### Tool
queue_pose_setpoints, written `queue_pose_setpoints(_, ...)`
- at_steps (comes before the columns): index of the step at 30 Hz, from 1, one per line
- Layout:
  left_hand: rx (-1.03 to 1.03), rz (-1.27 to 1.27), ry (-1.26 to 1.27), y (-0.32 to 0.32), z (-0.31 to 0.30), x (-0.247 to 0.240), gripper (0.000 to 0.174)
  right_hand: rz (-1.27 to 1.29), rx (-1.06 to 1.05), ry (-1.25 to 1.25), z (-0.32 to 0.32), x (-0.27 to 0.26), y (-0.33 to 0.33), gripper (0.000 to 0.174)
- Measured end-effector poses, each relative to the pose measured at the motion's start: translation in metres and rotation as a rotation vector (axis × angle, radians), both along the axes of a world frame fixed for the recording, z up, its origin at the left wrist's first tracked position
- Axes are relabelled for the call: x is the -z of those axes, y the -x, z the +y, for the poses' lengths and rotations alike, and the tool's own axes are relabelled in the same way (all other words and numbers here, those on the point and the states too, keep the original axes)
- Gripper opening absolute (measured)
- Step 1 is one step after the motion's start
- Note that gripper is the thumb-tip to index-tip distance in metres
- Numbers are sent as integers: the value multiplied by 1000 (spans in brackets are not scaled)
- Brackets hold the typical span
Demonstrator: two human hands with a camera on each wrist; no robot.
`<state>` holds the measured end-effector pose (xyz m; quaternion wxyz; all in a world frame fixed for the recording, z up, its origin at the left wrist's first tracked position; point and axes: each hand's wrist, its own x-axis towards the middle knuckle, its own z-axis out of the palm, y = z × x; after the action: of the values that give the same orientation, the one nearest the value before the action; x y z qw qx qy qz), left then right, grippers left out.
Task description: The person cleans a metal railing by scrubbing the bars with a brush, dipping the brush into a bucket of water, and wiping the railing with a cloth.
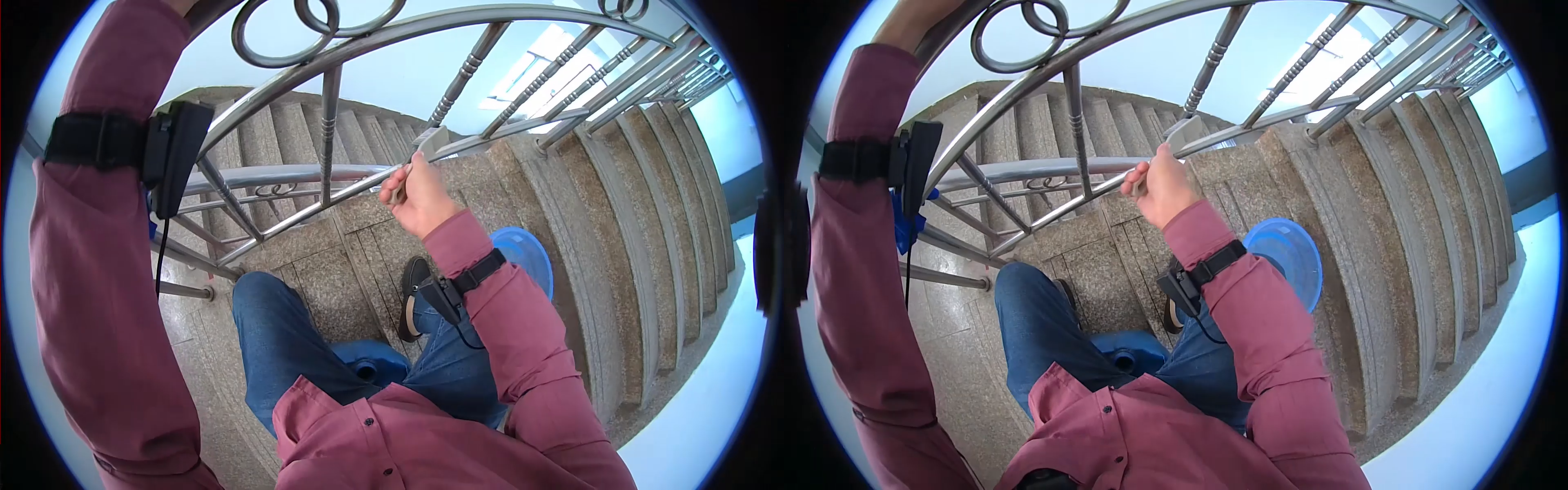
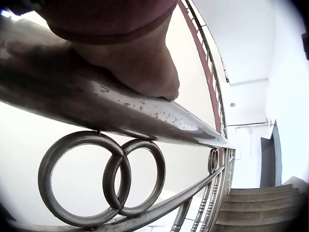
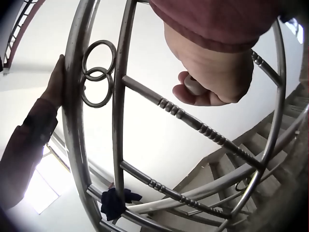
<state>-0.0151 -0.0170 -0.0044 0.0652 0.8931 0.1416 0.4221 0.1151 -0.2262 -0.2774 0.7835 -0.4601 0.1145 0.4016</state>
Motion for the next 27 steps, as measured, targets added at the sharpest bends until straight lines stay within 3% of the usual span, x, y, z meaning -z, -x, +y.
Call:
queue_pose_setpoints(2, 2, -44, -109, 12, -24, 4, 76, -44, 45, 4, 3, -3, 6, 32)
queue_pose_setpoints(5, 81, -1, -40, 15, -19, -2, 76, -83, 142, 30, 10, -10, 3, 37)
queue_pose_setpoints(9, 79, -16, -42, 7, -11, -2, 76, -77, 131, -20, 5, -6, -45, 38)
queue_pose_setpoints(11, -5, 0, 20, -8, 14, -3, 75, -92, 123, 2, 2, -5, -43, 38)
queue_pose_setpoints(14, -10, -81, -151, 7, -24, 5, 75, -75, 82, 30, 3, -6, -28, 38)
queue_pose_setpoints(16, -3, -75, -171, 8, -19, 4, 74, -37, 58, 40, 6, -9, -10, 37)
queue_pose_setpoints(19, 13, -41, -6, 2, -17, 0, 73, 10, -38, -47, 15, -9, 4, 40)
queue_pose_setpoints(25, -83, -1, 12, -4, -12, -4, 70, -28, 80, -44, 26, -13, 6, 36)
queue_pose_setpoints(27, 46, -19, -29, 4, -19, -1, 69, -39, 87, -60, 25, -10, -8, 34)
